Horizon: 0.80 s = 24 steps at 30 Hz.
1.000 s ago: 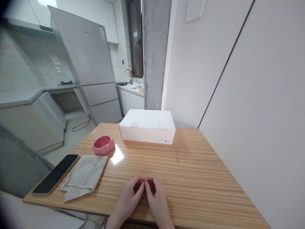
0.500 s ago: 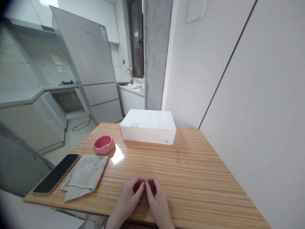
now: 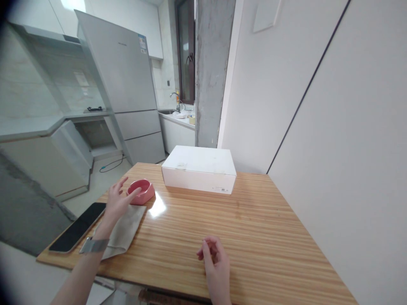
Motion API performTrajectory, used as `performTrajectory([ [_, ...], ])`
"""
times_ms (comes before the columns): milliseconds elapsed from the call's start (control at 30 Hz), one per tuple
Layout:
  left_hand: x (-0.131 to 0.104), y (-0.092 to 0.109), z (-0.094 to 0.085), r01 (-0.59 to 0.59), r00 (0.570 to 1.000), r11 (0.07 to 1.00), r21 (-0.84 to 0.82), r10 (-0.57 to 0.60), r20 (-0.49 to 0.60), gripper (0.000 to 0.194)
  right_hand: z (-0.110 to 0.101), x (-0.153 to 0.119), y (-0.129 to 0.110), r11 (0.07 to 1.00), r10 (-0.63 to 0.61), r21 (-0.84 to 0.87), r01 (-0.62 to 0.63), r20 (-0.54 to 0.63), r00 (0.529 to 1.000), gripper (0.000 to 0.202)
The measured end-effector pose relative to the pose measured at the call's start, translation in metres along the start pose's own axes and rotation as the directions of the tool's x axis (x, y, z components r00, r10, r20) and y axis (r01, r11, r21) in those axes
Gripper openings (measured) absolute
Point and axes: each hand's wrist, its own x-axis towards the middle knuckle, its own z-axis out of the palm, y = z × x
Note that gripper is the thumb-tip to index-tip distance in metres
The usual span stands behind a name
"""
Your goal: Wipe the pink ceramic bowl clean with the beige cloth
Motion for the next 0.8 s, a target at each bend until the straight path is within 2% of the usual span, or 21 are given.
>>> performTrajectory([
  [67,0.017,-0.017,0.006,0.007,0.995,0.993,0.118,-0.019,0.102,0.1,-0.002,0.0,0.001,1.0,0.0,0.018,0.001,-0.034,0.999,0.03],
  [133,0.022,-0.029,0.015,0.005,0.977,0.991,0.136,-0.034,0.21,0.105,-0.003,0.001,0.003,0.999,0.0,0.033,0.002,-0.054,0.999,0.032],
  [200,0.021,-0.037,0.023,-0.016,0.969,0.992,0.128,-0.016,0.246,0.105,-0.005,0.001,0.003,0.999,0.0,0.048,0.004,-0.081,0.997,0.033],
  [400,0.017,-0.044,0.034,-0.062,0.993,0.987,0.146,0.047,0.106,0.095,-0.002,0.001,-0.004,0.996,0.011,0.087,0.002,-0.154,0.988,0.035],
  [533,0.02,-0.043,0.034,-0.08,0.99,0.979,0.186,0.057,0.125,0.1,-0.001,0.0,-0.006,0.996,0.015,0.089,-0.003,-0.144,0.989,0.035],
  [633,0.022,-0.038,0.035,-0.099,0.987,0.971,0.219,0.069,0.142,0.096,0.0,0.0,-0.007,0.995,0.017,0.1,-0.003,-0.141,0.99,0.035],
  [800,0.015,-0.021,0.039,-0.051,0.996,0.972,0.231,0.033,0.081,0.091,-0.001,0.0,-0.009,0.994,0.033,0.108,-0.017,-0.146,0.989,0.036],
])
